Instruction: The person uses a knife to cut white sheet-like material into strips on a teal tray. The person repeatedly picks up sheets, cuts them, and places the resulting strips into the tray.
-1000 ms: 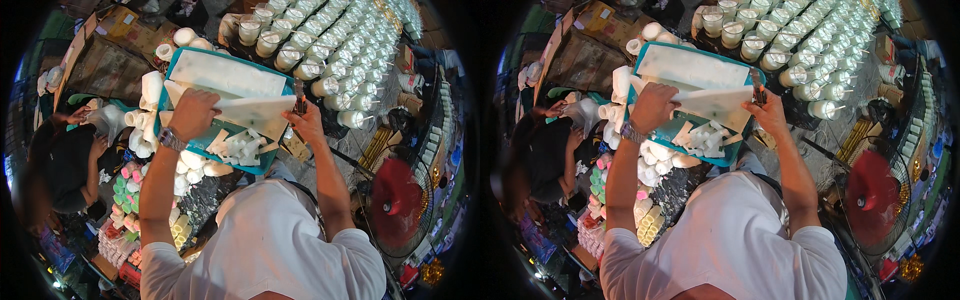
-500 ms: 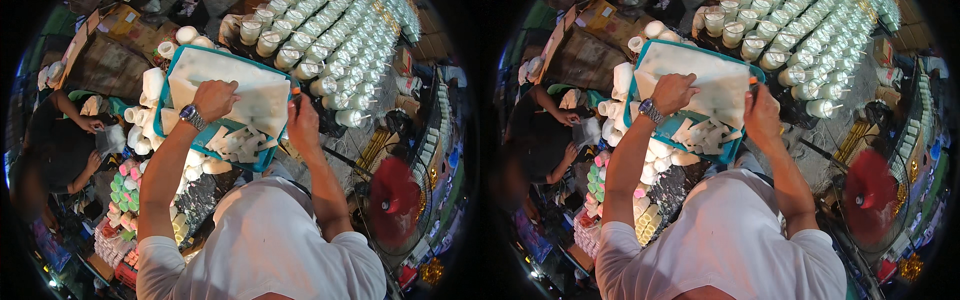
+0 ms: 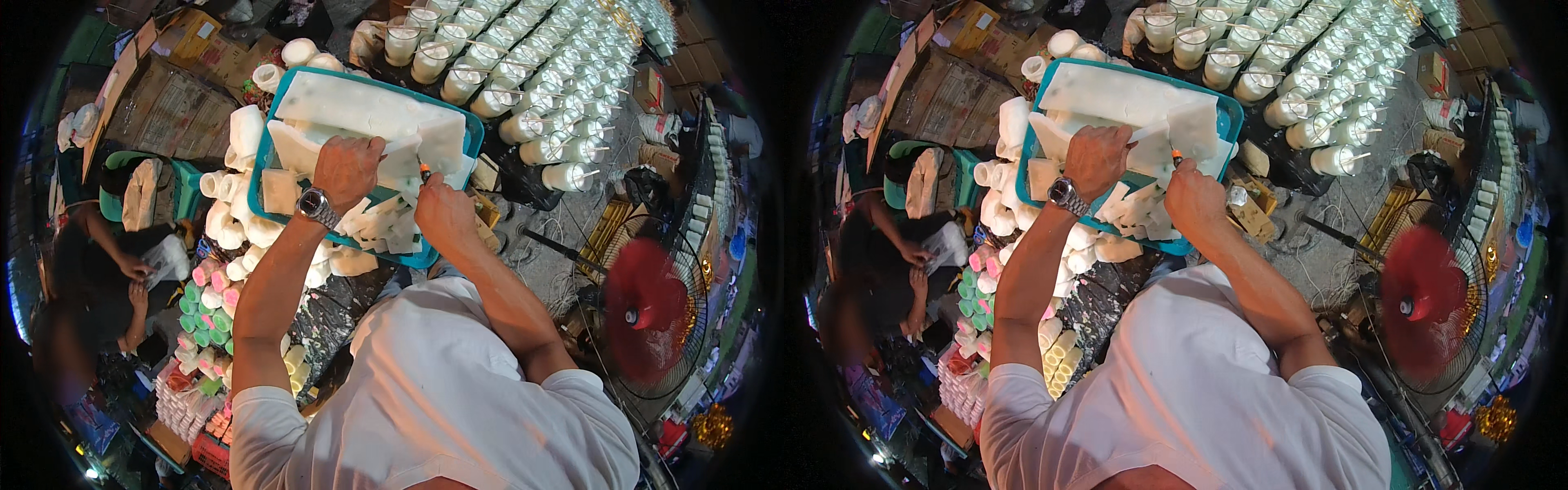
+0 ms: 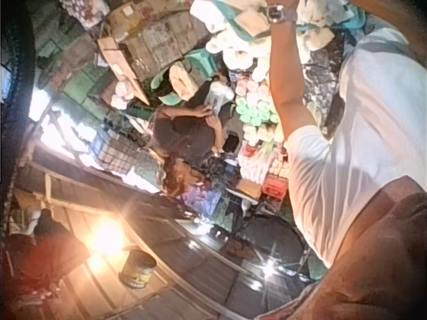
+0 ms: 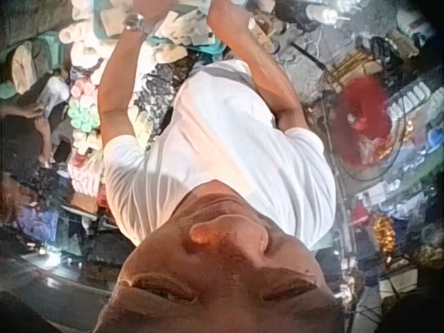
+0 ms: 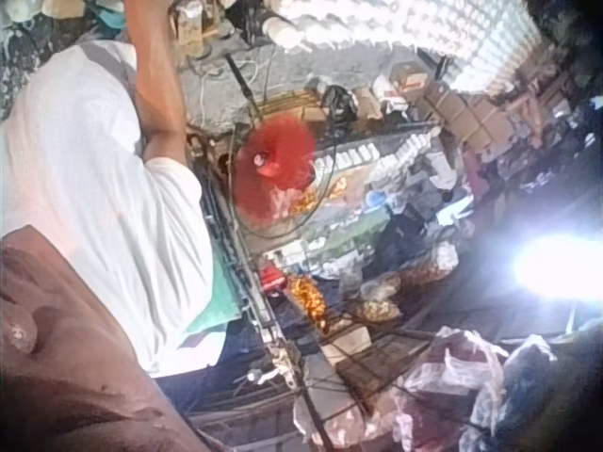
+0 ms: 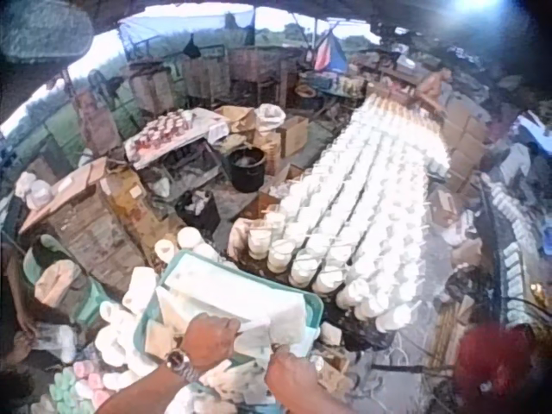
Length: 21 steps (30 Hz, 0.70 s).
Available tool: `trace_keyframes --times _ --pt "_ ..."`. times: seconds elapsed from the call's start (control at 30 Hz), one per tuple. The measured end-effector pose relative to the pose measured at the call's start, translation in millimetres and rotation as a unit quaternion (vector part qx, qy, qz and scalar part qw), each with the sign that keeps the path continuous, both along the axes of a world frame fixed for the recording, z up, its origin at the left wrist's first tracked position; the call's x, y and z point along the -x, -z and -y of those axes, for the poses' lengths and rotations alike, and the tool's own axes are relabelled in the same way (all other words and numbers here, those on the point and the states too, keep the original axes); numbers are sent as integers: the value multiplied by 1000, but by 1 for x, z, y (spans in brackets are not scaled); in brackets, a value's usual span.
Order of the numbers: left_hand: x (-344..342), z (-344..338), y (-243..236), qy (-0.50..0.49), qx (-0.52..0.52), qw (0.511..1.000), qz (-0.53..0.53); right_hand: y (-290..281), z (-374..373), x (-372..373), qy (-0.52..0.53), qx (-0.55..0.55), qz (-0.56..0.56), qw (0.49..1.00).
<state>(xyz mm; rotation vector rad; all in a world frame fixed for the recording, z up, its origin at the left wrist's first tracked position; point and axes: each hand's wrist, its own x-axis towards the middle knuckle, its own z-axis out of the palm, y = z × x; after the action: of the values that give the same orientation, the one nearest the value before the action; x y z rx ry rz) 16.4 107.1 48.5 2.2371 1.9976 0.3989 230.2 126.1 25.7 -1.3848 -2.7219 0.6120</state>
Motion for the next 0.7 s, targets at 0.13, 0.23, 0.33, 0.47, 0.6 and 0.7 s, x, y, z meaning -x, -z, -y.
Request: trace_keyframes --times 0.13,0.23,0.33,0.47,0.6,0.7 --pt "4 -7 -3 -16 51 999 -2 17 6 -4 -7 6 13 1000" --pt "10 -24 -2 -41 102 994 -1 31 9 -11 -22 -21 -12 999" --pt "21 -49 4 -54 162 985 -16 22 9 -10 -17 -15 19 1000" --pt "23 -90 2 -19 257 962 -93 12 9 -8 -31 3 79 996" --pt "-7 -120 35 133 66 984 100 8 12 -9 7 25 59 998" --pt "-41 -151 46 140 194 965 109 14 11 -14 11 25 12 1000"
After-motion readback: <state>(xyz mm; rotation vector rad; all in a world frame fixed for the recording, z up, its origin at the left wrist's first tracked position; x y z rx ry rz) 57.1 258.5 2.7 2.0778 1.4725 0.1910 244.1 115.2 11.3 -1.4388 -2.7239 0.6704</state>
